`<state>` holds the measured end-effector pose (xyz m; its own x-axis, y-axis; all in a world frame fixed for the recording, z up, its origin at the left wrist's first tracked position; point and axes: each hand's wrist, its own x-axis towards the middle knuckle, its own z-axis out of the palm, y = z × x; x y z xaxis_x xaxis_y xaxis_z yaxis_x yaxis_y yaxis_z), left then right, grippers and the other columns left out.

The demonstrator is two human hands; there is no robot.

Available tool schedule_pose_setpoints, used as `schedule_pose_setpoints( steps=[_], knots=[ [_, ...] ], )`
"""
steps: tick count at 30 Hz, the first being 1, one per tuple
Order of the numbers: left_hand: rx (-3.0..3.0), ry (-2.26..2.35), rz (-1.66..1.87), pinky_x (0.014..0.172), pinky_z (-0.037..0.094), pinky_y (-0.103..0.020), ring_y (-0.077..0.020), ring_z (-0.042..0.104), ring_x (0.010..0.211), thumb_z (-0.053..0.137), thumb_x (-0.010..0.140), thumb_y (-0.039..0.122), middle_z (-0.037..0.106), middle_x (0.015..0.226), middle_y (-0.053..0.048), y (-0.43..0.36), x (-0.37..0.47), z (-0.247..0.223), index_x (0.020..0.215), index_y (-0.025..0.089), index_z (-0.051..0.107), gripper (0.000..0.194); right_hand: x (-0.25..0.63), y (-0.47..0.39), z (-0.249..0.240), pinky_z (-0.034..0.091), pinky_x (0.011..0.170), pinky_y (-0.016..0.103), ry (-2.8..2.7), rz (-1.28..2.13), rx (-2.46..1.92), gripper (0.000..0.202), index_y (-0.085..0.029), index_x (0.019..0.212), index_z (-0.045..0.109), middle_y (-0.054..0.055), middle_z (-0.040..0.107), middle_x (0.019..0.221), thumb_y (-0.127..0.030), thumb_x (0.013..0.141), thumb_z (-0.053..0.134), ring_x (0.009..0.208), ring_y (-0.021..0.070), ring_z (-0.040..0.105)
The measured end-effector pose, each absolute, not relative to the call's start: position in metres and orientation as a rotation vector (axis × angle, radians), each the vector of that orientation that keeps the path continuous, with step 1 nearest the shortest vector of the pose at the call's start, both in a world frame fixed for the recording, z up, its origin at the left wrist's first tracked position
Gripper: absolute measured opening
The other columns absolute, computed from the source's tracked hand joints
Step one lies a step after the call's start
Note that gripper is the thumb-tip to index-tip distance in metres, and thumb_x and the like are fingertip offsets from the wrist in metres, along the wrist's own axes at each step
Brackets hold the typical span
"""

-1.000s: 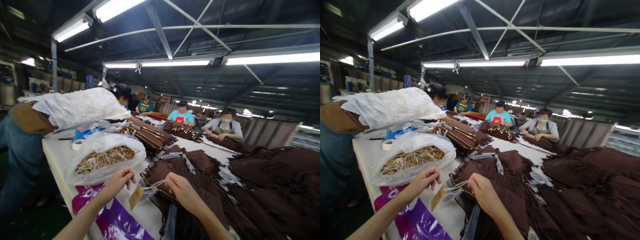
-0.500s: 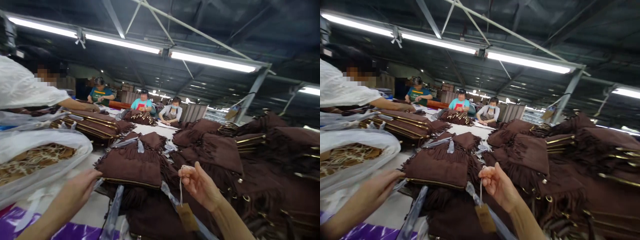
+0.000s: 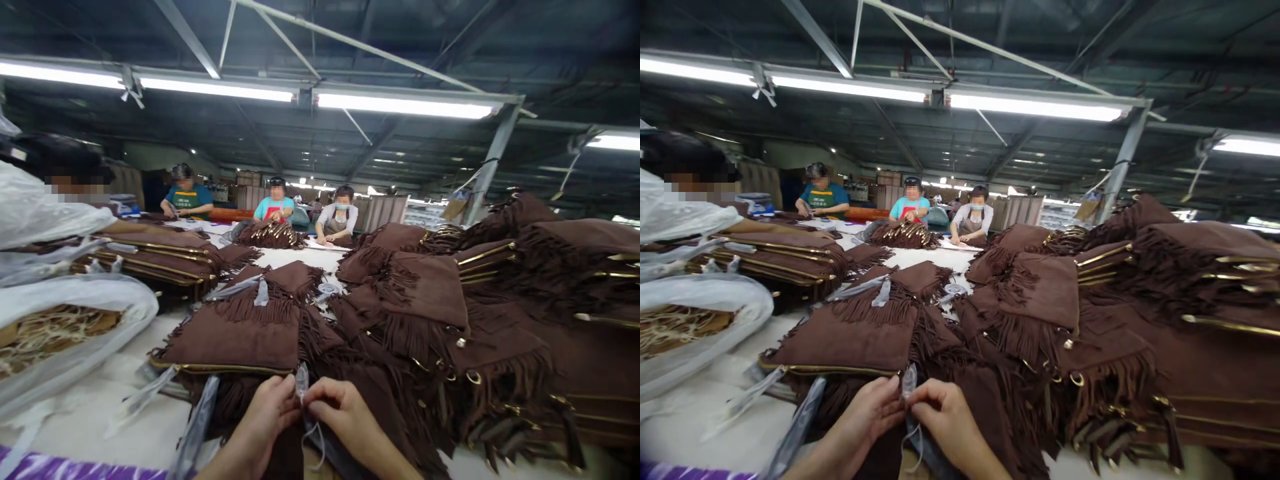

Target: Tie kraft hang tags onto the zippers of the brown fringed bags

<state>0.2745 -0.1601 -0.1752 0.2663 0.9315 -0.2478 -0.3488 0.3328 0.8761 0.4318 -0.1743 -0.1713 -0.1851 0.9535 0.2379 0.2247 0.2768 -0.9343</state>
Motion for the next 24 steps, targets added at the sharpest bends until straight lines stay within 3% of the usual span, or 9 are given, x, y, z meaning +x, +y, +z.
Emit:
schedule_pose_setpoints(
  steps=[3,7,9,11,13,15,18,20,24],
  knots=[
    [0.737,1.028,1.099,0.069,0.048,-0.032,-0.0217,0.064,0.071,0.079,0.061,0.056,0.069,0.073,-0.007,-0.159,0.282,-0.173,0.07,0.017,0.057,0.046,0.41,-0.191,-0.173,0.048,0.072,0.027,-1.767,0.912,-0.93,0.018,-0.02,0.074,0.077,0.003,0.074,0.076,-0.014,0.077,0.061,0.075,0.0196,0.066],
    [0.951,1.095,1.073,0.058,0.044,-0.027,-0.017,0.059,0.06,0.078,0.063,0.05,0.064,0.061,-0.002,-0.165,0.268,-0.165,0.066,0.015,0.06,0.04,0.406,-0.2,-0.161,0.048,0.071,0.025,-1.739,0.896,-0.865,0.013,-0.022,0.077,0.076,0.002,0.072,0.076,-0.022,0.085,0.066,0.074,0.017,0.064],
    [1.018,1.049,0.93,0.052,0.041,-0.024,-0.0147,0.057,0.056,0.076,0.063,0.042,0.063,0.061,0.0,-0.17,0.254,-0.159,0.072,0.014,0.062,0.033,0.413,-0.2,-0.154,0.049,0.069,0.024,-1.471,1.139,-0.899,0.008,-0.023,0.085,0.074,0.0,0.069,0.075,-0.03,0.08,0.075,0.073,0.0158,0.064],
    [1.028,1.037,0.785,0.051,0.042,-0.024,-0.0157,0.059,0.056,0.073,0.061,0.032,0.065,0.064,0.0,-0.175,0.24,-0.153,0.082,0.015,0.062,0.03,0.42,-0.202,-0.148,0.051,0.072,0.025,-1.158,1.427,-0.853,0.028,-0.024,0.093,0.071,-0.002,0.067,0.076,-0.036,0.072,0.085,0.075,0.0152,0.066],
    [0.984,1.046,0.742,0.056,0.049,-0.028,-0.0189,0.064,0.064,0.068,0.057,0.022,0.068,0.071,-0.001,-0.179,0.23,-0.15,0.088,0.015,0.06,0.033,0.424,-0.205,-0.144,0.053,0.074,0.027,-0.952,1.609,-0.789,0.037,-0.023,0.093,0.07,-0.004,0.063,0.074,-0.037,0.065,0.09,0.069,0.0121,0.064],
    [0.913,1.033,0.795,0.066,0.054,-0.034,-0.0207,0.066,0.07,0.063,0.053,0.016,0.07,0.077,-0.003,-0.182,0.226,-0.148,0.087,0.015,0.058,0.034,0.424,-0.208,-0.141,0.053,0.066,0.023,-0.9,1.677,-0.778,0.037,-0.019,0.085,0.071,-0.005,0.058,0.069,-0.038,0.062,0.092,0.056,0.0061,0.054],
    [0.806,0.999,0.935,0.071,0.056,-0.036,-0.0209,0.066,0.073,0.061,0.051,0.013,0.07,0.079,-0.005,-0.182,0.225,-0.149,0.082,0.014,0.057,0.031,0.424,-0.21,-0.136,0.03,0.038,0.012,-1.026,1.655,-0.865,0.037,-0.017,0.078,0.071,-0.007,0.05,0.061,-0.047,0.064,0.088,0.042,0.0012,0.028],
    [0.75,0.975,1.002,0.068,0.055,-0.035,-0.0192,0.065,0.068,0.062,0.051,0.013,0.066,0.071,-0.003,-0.182,0.226,-0.151,0.078,0.015,0.055,0.028,0.426,-0.21,-0.132,0.017,0.036,0.014,-1.204,1.519,-0.985,0.036,-0.017,0.074,0.072,-0.007,0.047,0.056,-0.051,0.07,0.082,0.042,0.0023,0.023],
    [0.679,0.899,0.98,0.052,0.046,-0.025,-0.0081,0.043,0.046,0.055,0.046,0.012,0.046,0.051,0.009,-0.186,0.22,-0.15,0.081,0.015,0.056,0.035,0.426,-0.208,-0.127,0.039,0.058,0.021,-1.547,1.129,-1.125,0.027,-0.018,0.07,0.075,0.0,0.064,0.064,-0.043,0.08,0.07,0.062,0.0124,0.052]
  ],
)
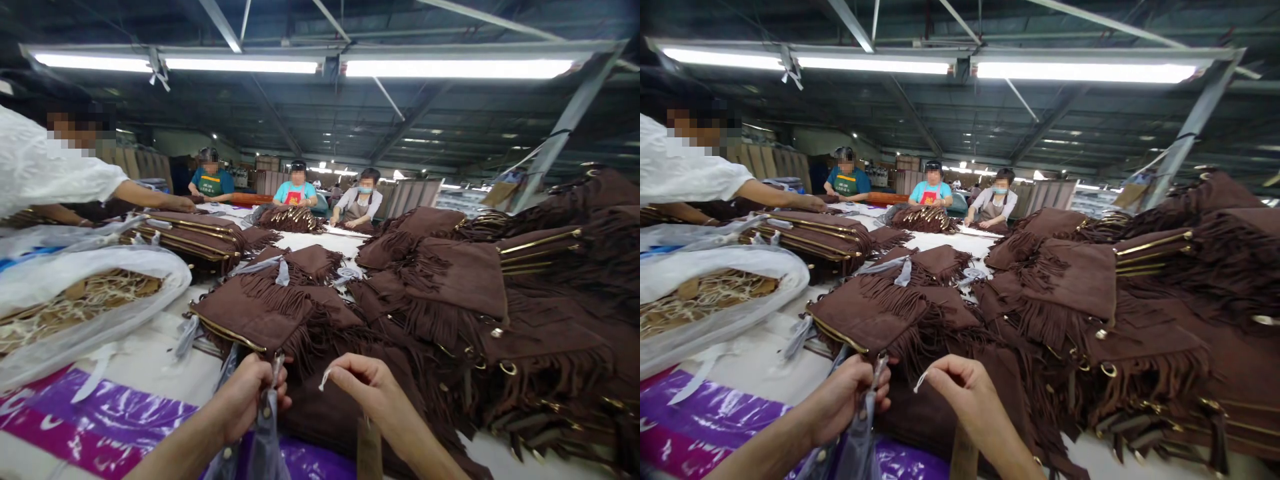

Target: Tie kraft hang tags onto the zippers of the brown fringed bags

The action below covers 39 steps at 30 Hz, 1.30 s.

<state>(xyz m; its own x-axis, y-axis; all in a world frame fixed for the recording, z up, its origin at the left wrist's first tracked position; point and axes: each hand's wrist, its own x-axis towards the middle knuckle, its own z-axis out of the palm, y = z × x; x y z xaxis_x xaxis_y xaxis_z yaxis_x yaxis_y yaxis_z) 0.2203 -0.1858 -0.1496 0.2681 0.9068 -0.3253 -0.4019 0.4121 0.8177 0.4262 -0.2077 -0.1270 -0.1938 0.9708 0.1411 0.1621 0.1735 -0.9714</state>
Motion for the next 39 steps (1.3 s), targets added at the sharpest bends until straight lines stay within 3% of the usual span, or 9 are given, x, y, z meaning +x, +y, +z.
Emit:
schedule_pose_setpoints(
  steps=[2,4,8,13,18,22,25,30,39],
  knots=[
    [0.678,0.886,0.9,0.045,0.034,-0.02,-0.006,0.033,0.044,0.055,0.046,0.016,0.04,0.049,0.01,-0.19,0.215,-0.146,0.085,0.014,0.058,0.039,0.42,-0.207,-0.13,0.042,0.068,0.025,-1.602,1.064,-1.131,0.024,-0.019,0.073,0.076,0.002,0.07,0.073,-0.039,0.081,0.067,0.073,0.0177,0.058],
    [0.72,0.925,0.841,0.043,0.027,-0.018,-0.0055,0.031,0.045,0.062,0.051,0.025,0.038,0.052,0.01,-0.194,0.211,-0.141,0.086,0.013,0.059,0.036,0.411,-0.206,-0.136,0.042,0.067,0.027,-1.595,1.068,-1.13,0.023,-0.019,0.074,0.075,0.002,0.07,0.072,-0.038,0.081,0.066,0.072,0.0186,0.057],
    [1.041,1.073,0.778,0.046,0.032,-0.02,-0.0077,0.039,0.05,0.067,0.061,0.045,0.046,0.057,0.007,-0.199,0.206,-0.137,0.08,0.014,0.06,0.038,0.392,-0.205,-0.148,0.039,0.063,0.025,-1.502,1.139,-1.063,0.023,-0.018,0.071,0.071,0.0,0.063,0.068,-0.039,0.08,0.068,0.068,0.0162,0.052],
    [1.255,1.149,0.542,0.046,0.039,-0.024,-0.0123,0.051,0.046,0.053,0.058,0.036,0.059,0.057,0.002,-0.199,0.203,-0.141,0.073,0.017,0.056,0.025,0.378,-0.201,-0.156,0.038,0.059,0.023,-1.345,1.317,-0.974,0.029,-0.018,0.073,0.065,-0.004,0.055,0.064,-0.046,0.078,0.071,0.061,0.0128,0.047],
    [1.199,1.129,0.551,0.039,0.025,-0.02,-0.0073,0.034,0.036,0.045,0.052,0.027,0.045,0.041,0.005,-0.199,0.201,-0.136,0.066,0.017,0.058,0.021,0.371,-0.2,-0.162,0.042,0.063,0.025,-1.311,1.175,-1.0,0.024,-0.018,0.072,0.068,-0.001,0.062,0.068,-0.041,0.079,0.07,0.066,0.015,0.053],
    [1.014,1.073,0.619,0.038,0.015,-0.02,-0.0045,0.027,0.038,0.049,0.049,0.023,0.045,0.049,0.006,-0.198,0.204,-0.131,0.067,0.016,0.057,0.021,0.369,-0.203,-0.162,0.045,0.065,0.026,-1.33,1.096,-0.987,0.019,-0.018,0.076,0.072,0.001,0.068,0.072,-0.037,0.08,0.069,0.069,0.0168,0.058],
    [1.049,1.043,0.631,0.04,0.018,-0.02,-0.0054,0.028,0.042,0.055,0.055,0.028,0.043,0.051,0.005,-0.2,0.206,-0.128,0.068,0.013,0.062,0.02,0.371,-0.205,-0.162,0.046,0.064,0.026,-1.336,1.057,-0.984,0.016,-0.019,0.076,0.073,0.001,0.069,0.072,-0.034,0.078,0.069,0.069,0.0172,0.06],
    [0.999,1.03,0.64,0.045,0.025,-0.02,-0.0107,0.038,0.055,0.058,0.064,0.04,0.049,0.059,0.0,-0.203,0.204,-0.127,0.083,0.009,0.07,0.039,0.372,-0.205,-0.162,0.043,0.06,0.024,-1.331,1.027,-1.012,0.015,-0.018,0.071,0.069,-0.001,0.065,0.066,-0.032,0.078,0.068,0.064,0.0147,0.056],
    [0.989,1.009,0.686,0.047,0.03,-0.024,-0.0137,0.047,0.058,0.052,0.071,0.039,0.067,0.079,-0.009,-0.205,0.203,-0.135,0.093,0.008,0.069,0.042,0.369,-0.204,-0.161,0.041,0.057,0.023,-1.323,1.06,-1.074,0.02,-0.018,0.068,0.064,-0.003,0.059,0.063,-0.034,0.078,0.064,0.06,0.0126,0.051]
  ],
)
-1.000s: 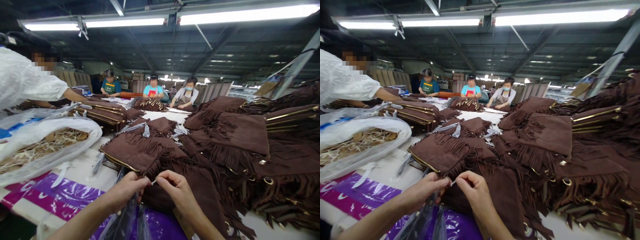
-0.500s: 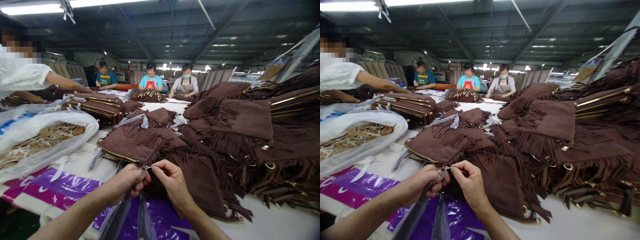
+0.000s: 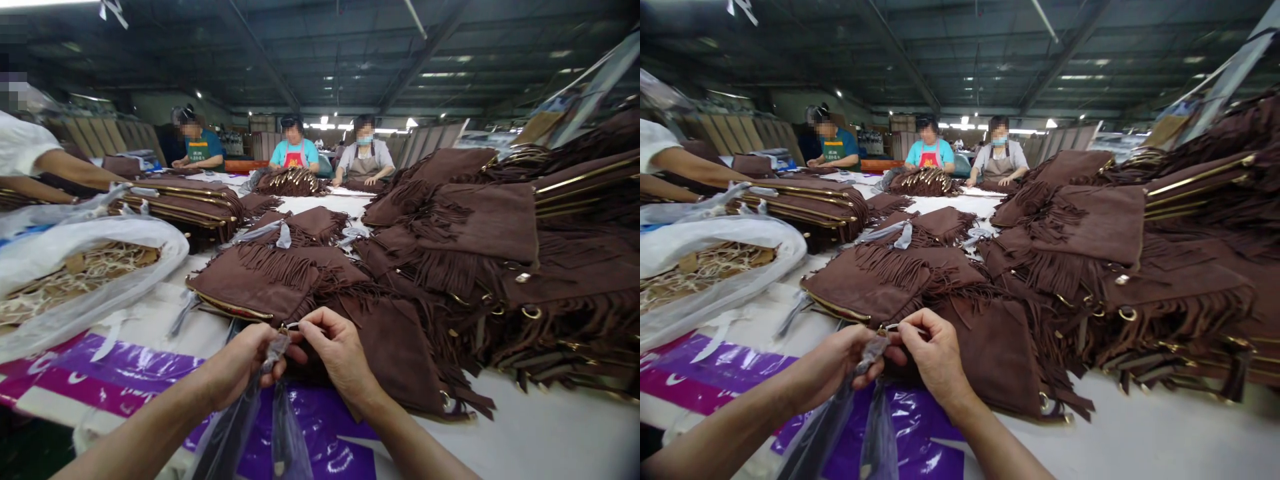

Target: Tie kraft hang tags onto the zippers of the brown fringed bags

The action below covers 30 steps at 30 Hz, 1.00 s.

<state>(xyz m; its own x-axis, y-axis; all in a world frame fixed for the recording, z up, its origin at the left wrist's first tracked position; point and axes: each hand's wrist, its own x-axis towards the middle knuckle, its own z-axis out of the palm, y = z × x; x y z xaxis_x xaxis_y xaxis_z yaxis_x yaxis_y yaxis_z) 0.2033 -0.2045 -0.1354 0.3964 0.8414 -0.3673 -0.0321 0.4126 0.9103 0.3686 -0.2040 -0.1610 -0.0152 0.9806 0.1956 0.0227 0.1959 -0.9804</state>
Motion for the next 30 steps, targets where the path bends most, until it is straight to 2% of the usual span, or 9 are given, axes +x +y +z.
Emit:
schedule_pose_setpoints(
  steps=[5,11,17,24,30],
  knots=[
    [0.996,1.046,0.719,0.05,0.031,-0.025,-0.015,0.046,0.056,0.051,0.071,0.041,0.064,0.064,-0.006,-0.208,0.207,-0.13,0.091,0.008,0.07,0.043,0.368,-0.207,-0.159,0.044,0.056,0.022,-1.366,1.016,-1.079,0.017,-0.018,0.067,0.064,-0.003,0.06,0.062,-0.032,0.078,0.062,0.059,0.0129,0.054],
    [0.965,1.073,0.776,0.049,0.029,-0.025,-0.0148,0.045,0.054,0.054,0.067,0.044,0.06,0.058,-0.004,-0.213,0.21,-0.131,0.081,0.011,0.068,0.038,0.367,-0.208,-0.159,0.047,0.053,0.022,-1.392,0.917,-1.052,0.015,-0.021,0.066,0.061,-0.003,0.062,0.063,-0.028,0.078,0.061,0.058,0.0138,0.058],
    [1.002,1.065,0.794,0.05,0.031,-0.024,-0.0142,0.046,0.055,0.056,0.068,0.048,0.057,0.057,-0.003,-0.214,0.208,-0.141,0.07,0.014,0.062,0.034,0.366,-0.208,-0.164,0.046,0.056,0.023,-1.571,0.71,-1.077,0.016,-0.02,0.066,0.061,-0.001,0.062,0.066,-0.022,0.081,0.058,0.061,0.0143,0.059],
    [1.019,1.087,0.773,0.051,0.033,-0.025,-0.0141,0.046,0.057,0.053,0.068,0.047,0.056,0.058,-0.003,-0.215,0.207,-0.142,0.066,0.015,0.059,0.033,0.366,-0.209,-0.162,0.039,0.053,0.023,-1.619,0.657,-1.057,0.018,-0.02,0.066,0.061,-0.002,0.059,0.064,-0.022,0.083,0.058,0.057,0.0122,0.052],
    [1.043,1.073,0.767,0.051,0.032,-0.024,-0.0133,0.044,0.056,0.054,0.068,0.048,0.055,0.058,-0.002,-0.216,0.208,-0.142,0.066,0.014,0.06,0.034,0.366,-0.207,-0.162,0.04,0.055,0.023,-1.662,0.629,-1.057,0.017,-0.02,0.065,0.062,-0.002,0.059,0.064,-0.018,0.082,0.057,0.059,0.0129,0.055]
  ],
)
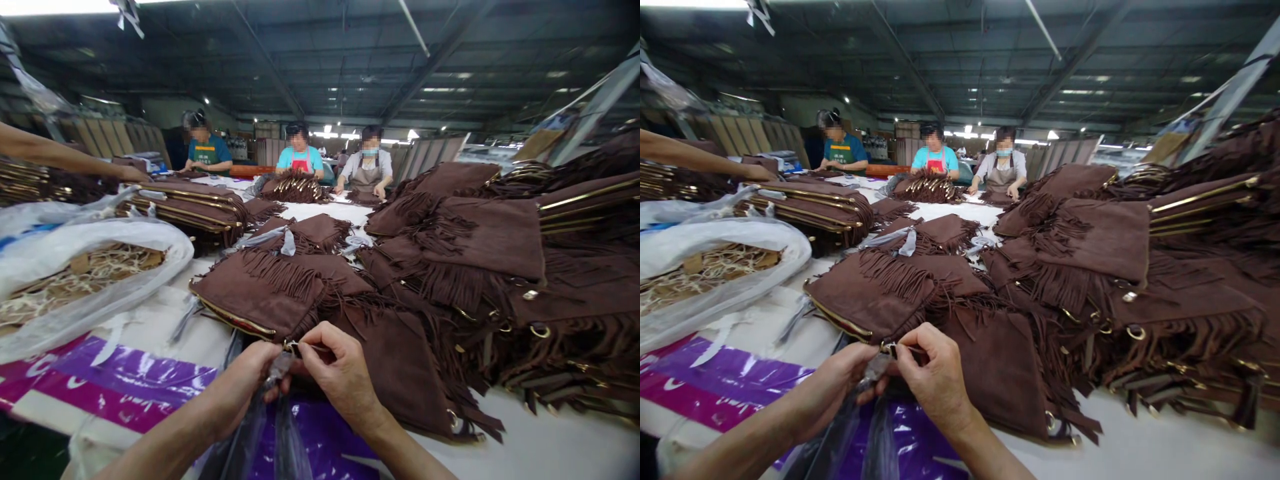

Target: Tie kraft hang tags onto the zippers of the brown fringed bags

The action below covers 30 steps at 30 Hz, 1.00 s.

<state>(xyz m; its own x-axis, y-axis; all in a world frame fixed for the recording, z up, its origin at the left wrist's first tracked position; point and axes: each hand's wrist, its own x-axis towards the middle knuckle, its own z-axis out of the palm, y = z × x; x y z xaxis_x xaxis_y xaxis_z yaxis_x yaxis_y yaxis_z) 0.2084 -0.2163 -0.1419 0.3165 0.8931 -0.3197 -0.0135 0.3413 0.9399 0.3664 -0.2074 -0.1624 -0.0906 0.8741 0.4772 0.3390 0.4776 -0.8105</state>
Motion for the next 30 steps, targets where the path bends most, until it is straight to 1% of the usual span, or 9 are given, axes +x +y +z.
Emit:
schedule_pose_setpoints(
  steps=[6,11,15,19,22,24,26,28,30],
  knots=[
    [1.092,1.038,0.748,0.048,0.028,-0.024,-0.0112,0.039,0.051,0.052,0.072,0.05,0.052,0.055,-0.001,-0.213,0.208,-0.148,0.06,0.016,0.056,0.036,0.364,-0.205,-0.162,0.043,0.06,0.024,-1.681,0.715,-1.041,0.016,-0.019,0.069,0.068,-0.001,0.064,0.068,-0.019,0.084,0.06,0.064,0.0145,0.059],
    [1.039,1.129,0.8,0.046,0.029,-0.022,-0.0112,0.043,0.049,0.058,0.069,0.042,0.054,0.052,0.001,-0.213,0.211,-0.149,0.071,0.016,0.058,0.026,0.367,-0.206,-0.159,0.045,0.063,0.024,-1.693,0.798,-1.12,0.018,-0.022,0.074,0.076,0.0,0.071,0.071,-0.022,0.087,0.064,0.066,0.0156,0.063],
    [1.033,1.096,0.804,0.044,0.029,-0.021,-0.0118,0.049,0.048,0.059,0.068,0.035,0.058,0.052,0.0,-0.213,0.214,-0.146,0.081,0.014,0.061,0.025,0.369,-0.206,-0.156,0.045,0.064,0.024,-1.791,0.804,-1.18,0.018,-0.024,0.079,0.079,-0.001,0.074,0.073,-0.022,0.088,0.065,0.067,0.0158,0.065],
    [0.895,1.061,0.831,0.048,0.037,-0.021,-0.0166,0.063,0.06,0.064,0.06,0.025,0.067,0.067,-0.003,-0.212,0.215,-0.146,0.09,0.014,0.062,0.032,0.371,-0.205,-0.157,0.044,0.064,0.023,-1.853,0.805,-1.212,0.016,-0.025,0.079,0.079,-0.002,0.074,0.074,-0.021,0.088,0.066,0.068,0.0155,0.066],
    [0.757,0.979,0.855,0.056,0.046,-0.024,-0.0189,0.065,0.07,0.066,0.057,0.021,0.069,0.077,-0.005,-0.21,0.215,-0.147,0.091,0.014,0.061,0.036,0.373,-0.204,-0.157,0.045,0.067,0.023,-1.826,0.872,-1.181,0.015,-0.024,0.082,0.078,-0.002,0.074,0.078,-0.021,0.087,0.065,0.072,0.0159,0.066],
    [0.73,0.968,0.869,0.063,0.049,-0.028,-0.02,0.064,0.073,0.063,0.059,0.021,0.068,0.08,-0.005,-0.21,0.212,-0.148,0.092,0.015,0.06,0.034,0.376,-0.203,-0.156,0.045,0.067,0.024,-1.799,0.859,-1.178,0.016,-0.023,0.084,0.076,-0.001,0.073,0.079,-0.024,0.09,0.061,0.073,0.0162,0.065],
    [0.913,1.065,0.863,0.064,0.048,-0.03,-0.0197,0.061,0.07,0.057,0.064,0.022,0.066,0.076,-0.003,-0.212,0.205,-0.148,0.087,0.016,0.058,0.024,0.38,-0.203,-0.154,0.045,0.067,0.024,-1.799,0.786,-1.178,0.019,-0.021,0.085,0.073,0.0,0.071,0.078,-0.027,0.092,0.057,0.072,0.0163,0.063],
    [1.349,1.252,0.839,0.062,0.042,-0.028,-0.0191,0.057,0.068,0.05,0.07,0.021,0.062,0.071,-0.002,-0.219,0.193,-0.145,0.078,0.018,0.056,0.01,0.382,-0.202,-0.153,0.044,0.067,0.024,-1.842,0.73,-1.146,0.014,-0.021,0.085,0.07,0.0,0.068,0.079,-0.025,0.091,0.058,0.074,0.0161,0.062],
    [1.808,1.446,0.778,0.059,0.033,-0.028,-0.0183,0.052,0.064,0.045,0.077,0.02,0.058,0.067,-0.002,-0.229,0.18,-0.137,0.07,0.02,0.051,0.009,0.381,-0.202,-0.154,0.044,0.064,0.023,-1.888,0.783,-1.092,0.01,-0.021,0.086,0.069,-0.002,0.065,0.077,-0.021,0.088,0.059,0.068,0.0142,0.061]
  ],
)
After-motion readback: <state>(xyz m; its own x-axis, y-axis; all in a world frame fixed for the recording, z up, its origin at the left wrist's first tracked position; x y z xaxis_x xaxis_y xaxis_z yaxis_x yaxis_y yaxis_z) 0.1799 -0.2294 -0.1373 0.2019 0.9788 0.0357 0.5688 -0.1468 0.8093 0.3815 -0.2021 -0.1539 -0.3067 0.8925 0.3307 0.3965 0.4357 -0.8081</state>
